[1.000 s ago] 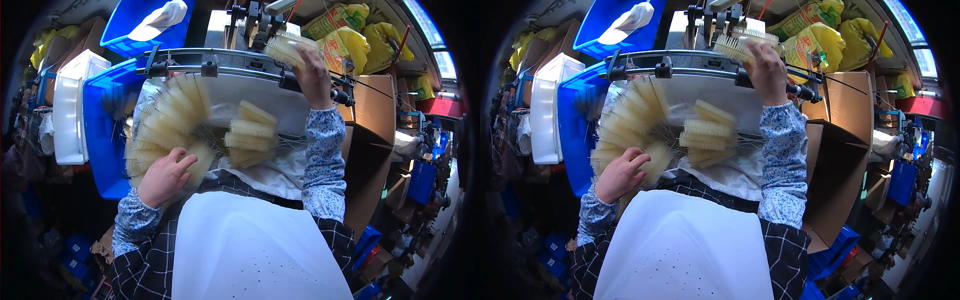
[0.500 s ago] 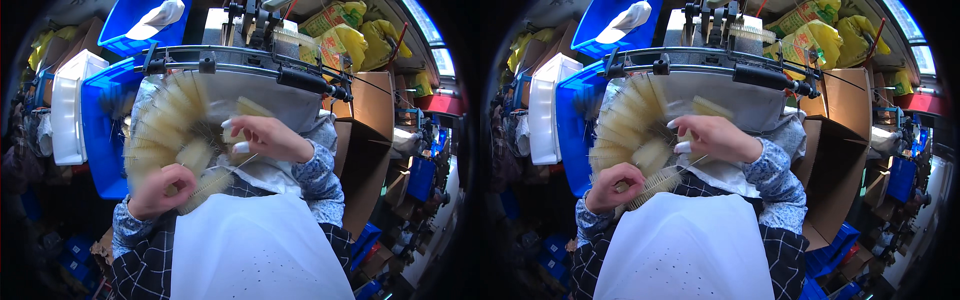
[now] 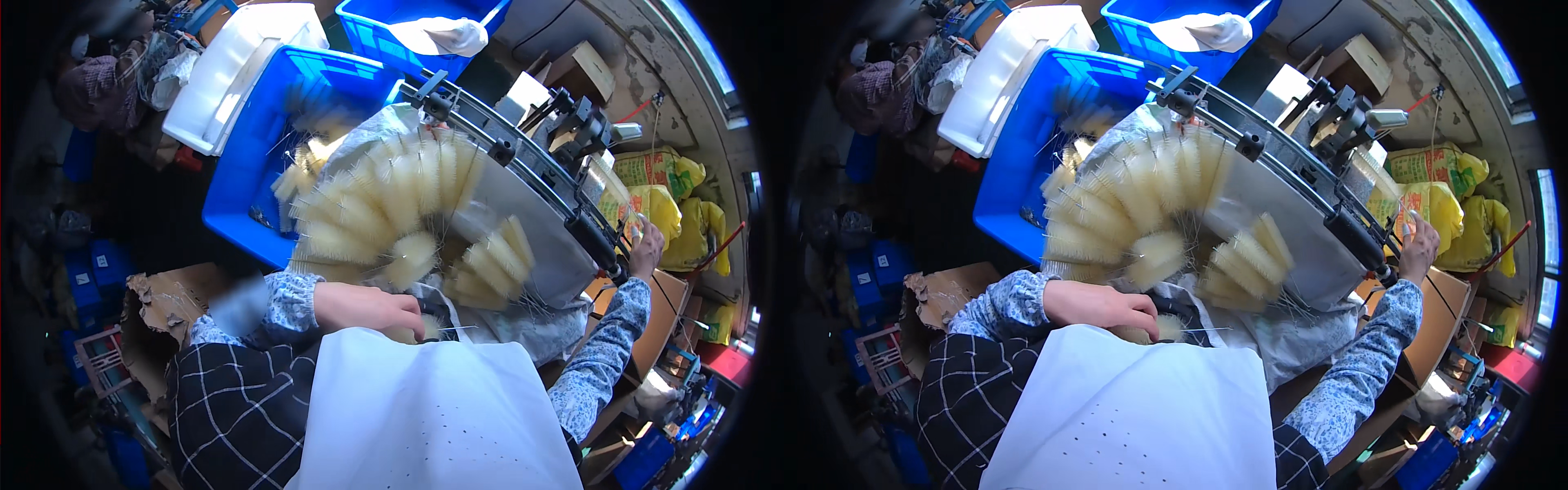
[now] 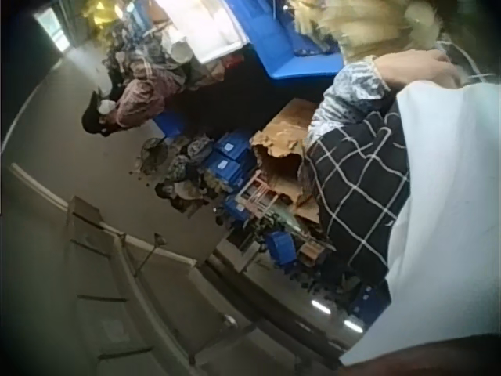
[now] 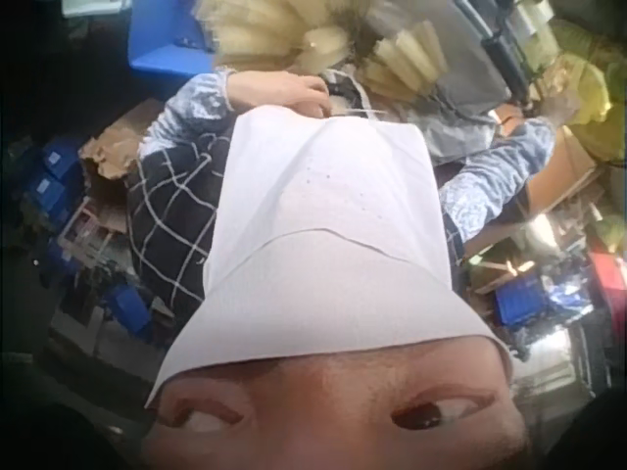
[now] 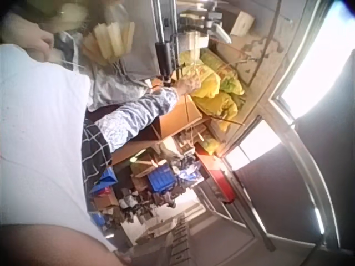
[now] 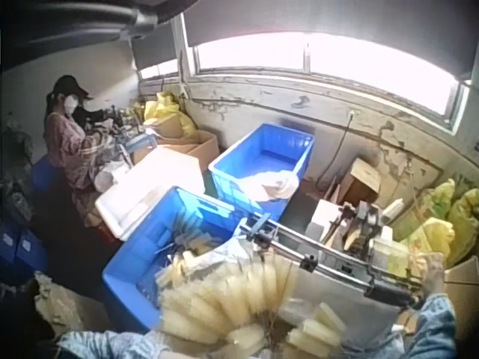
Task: The person repeatedly picks up bristle bundles and metal wire rods, inserts the rods into the bristles, and secures them using a mechanical press. The finished brush units are then placed into a blue bin. The process is repetitive and involves precise hand coordination.
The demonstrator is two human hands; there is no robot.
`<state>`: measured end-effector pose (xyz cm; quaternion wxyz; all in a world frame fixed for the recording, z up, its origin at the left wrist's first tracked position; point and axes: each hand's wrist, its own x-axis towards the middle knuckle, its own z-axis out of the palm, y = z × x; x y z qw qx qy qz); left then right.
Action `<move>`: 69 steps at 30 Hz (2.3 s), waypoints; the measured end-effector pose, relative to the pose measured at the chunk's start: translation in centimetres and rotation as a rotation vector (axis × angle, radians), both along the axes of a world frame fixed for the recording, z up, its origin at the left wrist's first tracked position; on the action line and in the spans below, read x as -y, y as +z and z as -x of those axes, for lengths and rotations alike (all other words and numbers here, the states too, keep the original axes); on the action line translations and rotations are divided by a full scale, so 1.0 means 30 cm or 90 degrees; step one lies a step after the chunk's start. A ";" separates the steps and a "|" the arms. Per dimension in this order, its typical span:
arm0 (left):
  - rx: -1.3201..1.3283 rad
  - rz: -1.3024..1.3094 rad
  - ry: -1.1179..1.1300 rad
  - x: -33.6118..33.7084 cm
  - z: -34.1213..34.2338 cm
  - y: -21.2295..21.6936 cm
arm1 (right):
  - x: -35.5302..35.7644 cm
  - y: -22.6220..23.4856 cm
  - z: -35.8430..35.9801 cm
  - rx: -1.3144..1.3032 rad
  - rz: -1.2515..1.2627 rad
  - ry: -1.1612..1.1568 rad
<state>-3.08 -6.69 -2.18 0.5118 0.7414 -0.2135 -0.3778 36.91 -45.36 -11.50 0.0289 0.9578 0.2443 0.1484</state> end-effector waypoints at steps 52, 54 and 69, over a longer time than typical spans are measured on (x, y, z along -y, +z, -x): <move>0.152 0.172 0.348 -0.161 0.136 0.099 | 0.174 -0.009 -0.117 -0.298 -0.318 0.104; 0.148 0.172 0.341 -0.161 0.132 0.097 | 0.164 0.000 -0.061 -0.291 -0.339 0.094; 0.135 0.163 0.318 -0.153 0.118 0.119 | 0.206 -0.051 -0.258 -0.202 -0.233 0.137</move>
